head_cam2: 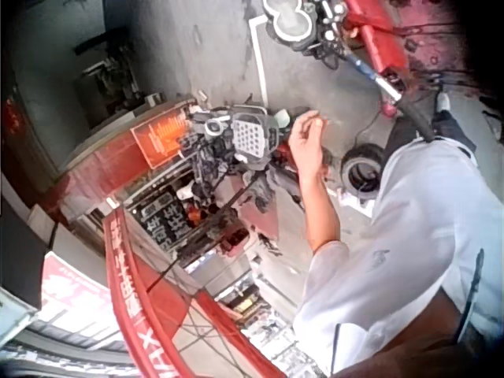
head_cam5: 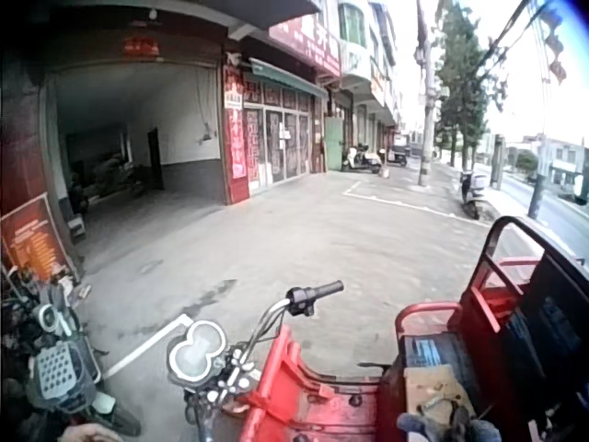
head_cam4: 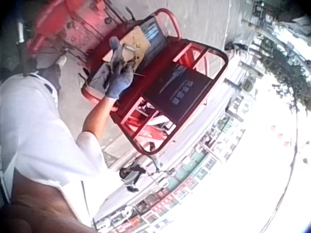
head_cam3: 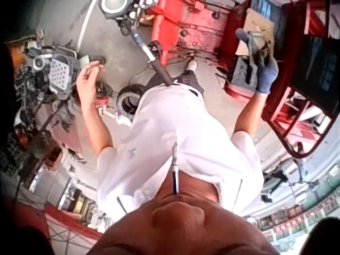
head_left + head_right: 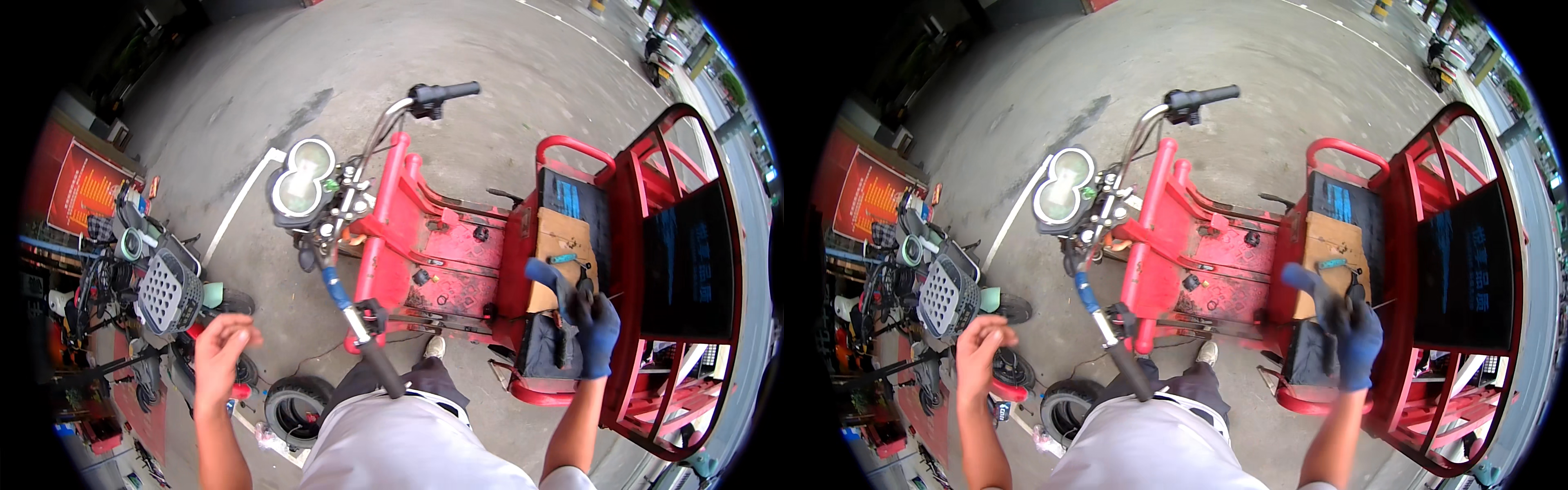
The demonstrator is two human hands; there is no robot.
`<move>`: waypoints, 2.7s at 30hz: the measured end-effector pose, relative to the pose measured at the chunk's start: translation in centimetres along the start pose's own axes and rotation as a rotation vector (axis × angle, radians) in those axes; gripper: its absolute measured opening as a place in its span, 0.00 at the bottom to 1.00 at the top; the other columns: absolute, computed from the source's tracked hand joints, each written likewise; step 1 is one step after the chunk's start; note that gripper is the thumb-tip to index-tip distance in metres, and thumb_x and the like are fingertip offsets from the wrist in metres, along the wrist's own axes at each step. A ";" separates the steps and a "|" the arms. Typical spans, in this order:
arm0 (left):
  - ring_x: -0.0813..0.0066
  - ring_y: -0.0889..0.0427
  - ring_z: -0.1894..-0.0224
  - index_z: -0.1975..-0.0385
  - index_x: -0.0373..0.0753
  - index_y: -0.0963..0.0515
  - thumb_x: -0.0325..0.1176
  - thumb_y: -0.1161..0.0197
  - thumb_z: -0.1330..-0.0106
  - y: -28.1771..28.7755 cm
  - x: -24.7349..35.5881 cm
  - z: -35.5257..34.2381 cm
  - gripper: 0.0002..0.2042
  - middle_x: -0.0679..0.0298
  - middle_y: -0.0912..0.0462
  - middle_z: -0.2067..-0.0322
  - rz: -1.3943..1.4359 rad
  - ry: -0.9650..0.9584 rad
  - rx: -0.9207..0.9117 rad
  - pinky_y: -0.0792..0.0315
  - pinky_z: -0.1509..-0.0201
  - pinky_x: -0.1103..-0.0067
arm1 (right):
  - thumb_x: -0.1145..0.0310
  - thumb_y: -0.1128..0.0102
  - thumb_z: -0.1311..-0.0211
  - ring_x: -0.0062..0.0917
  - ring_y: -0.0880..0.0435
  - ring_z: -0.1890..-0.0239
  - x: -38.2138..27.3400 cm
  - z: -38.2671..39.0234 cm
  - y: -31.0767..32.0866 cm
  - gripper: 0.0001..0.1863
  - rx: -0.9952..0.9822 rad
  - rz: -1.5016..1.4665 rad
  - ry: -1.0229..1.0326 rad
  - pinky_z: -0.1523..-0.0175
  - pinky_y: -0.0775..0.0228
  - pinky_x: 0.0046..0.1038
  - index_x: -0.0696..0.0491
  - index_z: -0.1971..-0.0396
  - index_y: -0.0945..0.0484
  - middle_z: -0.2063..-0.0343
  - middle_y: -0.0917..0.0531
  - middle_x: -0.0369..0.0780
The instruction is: The person repairs the handlebar assembly of a red three-wheeled electric vehicle. They use a wrench to tighten bolts on the handlebar stem, then use a power drill to secure the handlebar grip. The person also adjusts the position of the handlebar and checks the controls.
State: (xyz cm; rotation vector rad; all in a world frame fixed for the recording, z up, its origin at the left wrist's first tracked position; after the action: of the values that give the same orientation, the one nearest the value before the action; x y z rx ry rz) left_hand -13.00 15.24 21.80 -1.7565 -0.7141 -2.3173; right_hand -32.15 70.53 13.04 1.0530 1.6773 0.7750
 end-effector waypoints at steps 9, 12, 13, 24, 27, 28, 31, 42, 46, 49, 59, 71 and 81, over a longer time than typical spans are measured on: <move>0.71 0.18 0.56 0.54 0.35 0.22 0.23 0.31 0.45 -5.5 -3.5 -9.8 0.17 0.59 0.16 0.58 -0.151 -0.420 -0.296 0.25 0.50 0.75 | 0.74 0.36 0.41 0.19 0.24 0.77 -21.1 11.1 -4.7 0.05 -0.275 -0.573 -0.221 0.69 0.30 0.19 0.53 0.66 0.22 0.76 0.21 0.38; 0.70 0.17 0.56 0.48 0.36 0.26 0.22 0.32 0.45 -6.5 -4.1 -11.7 0.22 0.60 0.16 0.58 -0.061 -0.489 -0.406 0.24 0.49 0.74 | 0.74 0.35 0.43 0.25 0.23 0.77 -27.5 12.2 -5.3 0.07 -0.245 -0.464 -0.165 0.70 0.31 0.25 0.55 0.66 0.24 0.76 0.22 0.40; 0.69 0.17 0.55 0.47 0.37 0.27 0.22 0.32 0.45 -7.0 -4.0 -12.2 0.23 0.60 0.16 0.58 -0.032 -0.518 -0.445 0.24 0.49 0.73 | 0.73 0.34 0.44 0.23 0.24 0.76 -28.3 12.5 -5.8 0.07 -0.183 -0.453 -0.178 0.69 0.31 0.25 0.55 0.67 0.24 0.77 0.22 0.39; 0.70 0.17 0.59 0.47 0.38 0.27 0.18 0.32 0.47 -8.4 -5.2 -13.8 0.25 0.61 0.17 0.62 -0.057 -0.780 -0.509 0.23 0.52 0.74 | 0.74 0.39 0.45 0.38 0.24 0.75 -29.6 14.0 -8.5 0.07 0.013 -0.156 -0.073 0.69 0.32 0.33 0.57 0.66 0.25 0.75 0.25 0.45; 0.69 0.16 0.61 0.48 0.37 0.27 0.17 0.32 0.48 -8.4 -6.2 -14.1 0.25 0.59 0.19 0.63 -0.033 -0.771 -0.464 0.22 0.54 0.75 | 0.75 0.40 0.43 0.33 0.25 0.74 -29.7 14.1 -8.6 0.06 0.018 -0.151 -0.103 0.68 0.33 0.30 0.57 0.67 0.25 0.74 0.24 0.44; 0.69 0.16 0.61 0.48 0.37 0.27 0.17 0.32 0.47 -8.5 -6.3 -14.0 0.24 0.59 0.19 0.63 -0.021 -0.762 -0.461 0.22 0.54 0.75 | 0.75 0.40 0.43 0.33 0.25 0.74 -29.6 14.1 -8.7 0.06 0.023 -0.160 -0.105 0.68 0.33 0.30 0.58 0.66 0.25 0.74 0.24 0.43; 0.69 0.16 0.61 0.49 0.37 0.27 0.17 0.32 0.48 -8.6 -5.9 -13.6 0.24 0.59 0.19 0.63 0.008 -0.737 -0.451 0.23 0.54 0.75 | 0.75 0.40 0.44 0.32 0.25 0.75 -29.3 14.3 -8.9 0.07 0.020 -0.156 -0.111 0.68 0.33 0.29 0.58 0.64 0.25 0.74 0.24 0.43; 0.75 0.17 0.66 0.56 0.35 0.24 0.20 0.33 0.43 -8.6 -6.5 -13.0 0.15 0.62 0.17 0.71 0.003 -0.581 -0.368 0.24 0.59 0.78 | 0.73 0.38 0.46 0.39 0.23 0.75 -29.3 14.0 -8.9 0.08 0.048 -0.154 -0.139 0.70 0.32 0.35 0.56 0.66 0.25 0.75 0.24 0.45; 0.78 0.19 0.69 0.60 0.33 0.24 0.27 0.38 0.35 -9.6 -9.5 -12.7 0.07 0.63 0.18 0.72 0.451 0.166 -0.511 0.25 0.65 0.81 | 0.75 0.40 0.44 0.32 0.22 0.76 -29.2 14.2 -8.9 0.08 0.038 -0.143 -0.126 0.69 0.31 0.29 0.58 0.64 0.25 0.74 0.23 0.44; 0.78 0.21 0.74 0.65 0.32 0.22 0.35 0.43 0.30 -9.3 -8.3 -13.0 0.11 0.62 0.18 0.73 0.558 0.344 -0.709 0.26 0.69 0.82 | 0.75 0.40 0.44 0.32 0.22 0.76 -29.1 14.3 -8.9 0.07 0.048 -0.143 -0.119 0.69 0.31 0.29 0.58 0.65 0.25 0.75 0.23 0.44; 0.81 0.26 0.81 0.69 0.35 0.23 0.34 0.44 0.33 -9.9 -7.4 -13.9 0.09 0.64 0.20 0.78 0.587 0.667 -0.804 0.34 0.81 0.82 | 0.72 0.37 0.47 0.42 0.23 0.76 -29.0 14.3 -8.9 0.09 0.049 -0.185 -0.150 0.72 0.32 0.38 0.55 0.67 0.26 0.76 0.25 0.45; 0.84 0.36 0.85 0.75 0.41 0.31 0.29 0.46 0.37 -10.8 -5.4 -12.9 0.05 0.72 0.34 0.84 0.587 0.784 -0.633 0.44 0.86 0.85 | 0.72 0.36 0.48 0.42 0.25 0.79 -29.0 14.0 -9.0 0.09 0.083 -0.194 -0.105 0.74 0.34 0.38 0.53 0.71 0.28 0.78 0.27 0.44; 0.75 0.28 0.83 0.75 0.37 0.27 0.31 0.46 0.37 -10.3 -6.4 -13.0 0.07 0.66 0.26 0.83 0.557 0.726 -0.680 0.36 0.82 0.78 | 0.74 0.37 0.47 0.39 0.26 0.79 -28.9 14.2 -9.0 0.08 0.085 -0.192 -0.112 0.73 0.34 0.35 0.56 0.72 0.29 0.78 0.27 0.45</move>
State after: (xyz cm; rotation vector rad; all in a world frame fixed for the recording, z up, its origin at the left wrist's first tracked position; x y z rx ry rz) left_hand -26.42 17.30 10.30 -0.8963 0.6508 -2.5958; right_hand -16.88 40.83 12.05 0.9583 1.6975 0.5154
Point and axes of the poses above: each hand's wrist, its own z-axis away from the middle knuckle, its own y-axis out of the back of the hand, x = y × z, the point moved 3 cm from there along -z, towards the middle knuckle
